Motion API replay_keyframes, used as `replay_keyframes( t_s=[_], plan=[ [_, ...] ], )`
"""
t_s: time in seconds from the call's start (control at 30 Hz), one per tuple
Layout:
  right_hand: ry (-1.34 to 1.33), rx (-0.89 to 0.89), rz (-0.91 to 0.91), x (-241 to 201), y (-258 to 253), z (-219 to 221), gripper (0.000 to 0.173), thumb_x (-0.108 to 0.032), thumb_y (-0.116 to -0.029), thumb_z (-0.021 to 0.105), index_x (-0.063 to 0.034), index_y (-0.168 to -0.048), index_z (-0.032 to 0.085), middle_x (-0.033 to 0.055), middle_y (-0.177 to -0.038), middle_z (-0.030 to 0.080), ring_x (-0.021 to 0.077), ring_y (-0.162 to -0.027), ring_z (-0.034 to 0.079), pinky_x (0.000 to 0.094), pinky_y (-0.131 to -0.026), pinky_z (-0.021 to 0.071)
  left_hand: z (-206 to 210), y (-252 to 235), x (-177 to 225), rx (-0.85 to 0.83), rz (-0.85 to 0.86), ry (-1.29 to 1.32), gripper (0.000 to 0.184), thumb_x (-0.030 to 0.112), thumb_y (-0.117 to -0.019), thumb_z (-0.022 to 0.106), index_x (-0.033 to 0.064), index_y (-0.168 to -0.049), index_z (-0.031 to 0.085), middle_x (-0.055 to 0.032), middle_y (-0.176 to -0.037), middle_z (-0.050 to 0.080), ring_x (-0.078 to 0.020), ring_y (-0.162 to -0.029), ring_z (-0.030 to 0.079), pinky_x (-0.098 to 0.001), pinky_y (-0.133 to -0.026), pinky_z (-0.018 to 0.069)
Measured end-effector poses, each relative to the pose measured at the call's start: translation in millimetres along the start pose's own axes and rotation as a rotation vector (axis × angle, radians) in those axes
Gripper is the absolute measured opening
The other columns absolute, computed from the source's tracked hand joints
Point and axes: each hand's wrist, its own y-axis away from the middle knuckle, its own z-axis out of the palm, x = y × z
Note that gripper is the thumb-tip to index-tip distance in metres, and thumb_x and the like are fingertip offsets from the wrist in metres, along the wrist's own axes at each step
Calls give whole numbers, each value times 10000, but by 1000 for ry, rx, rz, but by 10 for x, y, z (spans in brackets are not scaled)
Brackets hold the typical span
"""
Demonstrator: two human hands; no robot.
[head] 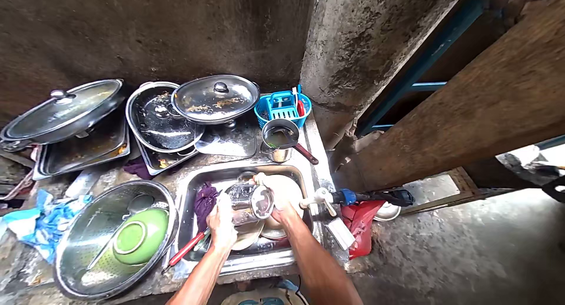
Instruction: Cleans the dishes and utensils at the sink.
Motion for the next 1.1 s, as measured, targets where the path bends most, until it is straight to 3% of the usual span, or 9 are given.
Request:
replay_keyframes(
  t_s=[0.1,0.2,0.4,0.47,0.57,0.67,0.77,1.0,1.1],
  plan=[
    [454,269,-311,48,95,198,294,-196,-1038,538,38,-1149,679,138,-1013,706,174,-903,682,347,-832,575,6,-74,56,18,93,-18,327,256,-1075,514,20,-899,657,20,-702,563,-58,-614,536,-244,-593,487],
    [852,437,-472,258,257,196,457,-72,-975,483,165,-1366,488,328,-1336,559,339,-1227,595,407,-1078,471,29,-109,82,47,275,-127,316,195,-1058,522,-29,-898,677,5,-693,582,-37,-611,566,-233,-611,518],
    [442,504,-286,365,382,236,515,-158,-1080,279,104,-1523,304,315,-1545,365,320,-1447,383,413,-1204,320,29,-96,24,81,898,-511,448,296,-993,561,-57,-729,639,-118,-590,578,-125,-537,581,-288,-557,488],
    [297,485,-175,391,389,228,541,-290,-1115,253,15,-1560,293,245,-1529,422,276,-1391,457,442,-1144,409,40,-118,-26,9,1102,-584,515,375,-1000,577,-32,-702,675,-154,-608,646,-222,-556,662,-368,-555,543],
    [335,446,-43,377,333,122,492,-249,-1078,490,7,-1480,365,217,-1258,592,244,-1027,644,404,-810,571,47,-175,-77,-171,1376,-739,478,352,-1009,541,48,-654,637,-105,-607,634,-245,-576,670,-394,-517,539],
    [497,449,0,341,277,-91,318,-83,-997,603,43,-1275,512,192,-1086,612,227,-912,627,389,-768,552,-29,-228,-106,-470,1468,-841,413,357,-1035,541,85,-778,716,-77,-702,673,-247,-683,690,-392,-612,569],
    [424,431,108,305,216,-236,256,25,-974,564,37,-1229,549,163,-930,611,198,-641,617,348,-530,548,-92,-367,-194,-602,1555,-838,357,320,-1032,543,91,-829,726,-78,-720,676,-253,-693,688,-389,-624,571],
    [48,402,263,331,285,-267,271,-101,-1036,556,-25,-1291,504,155,-997,618,230,-746,636,374,-553,538,-116,-525,-193,-767,1644,-764,298,287,-1019,559,121,-847,736,-67,-732,690,-238,-692,684,-393,-619,560],
    [115,329,310,314,238,-314,165,-70,-1026,548,-49,-1183,502,81,-741,581,146,-517,544,275,-409,442,-91,-464,-143,-805,1662,-810,279,287,-1041,551,127,-890,722,-51,-758,681,-226,-702,672,-375,-619,555]
  ],
)
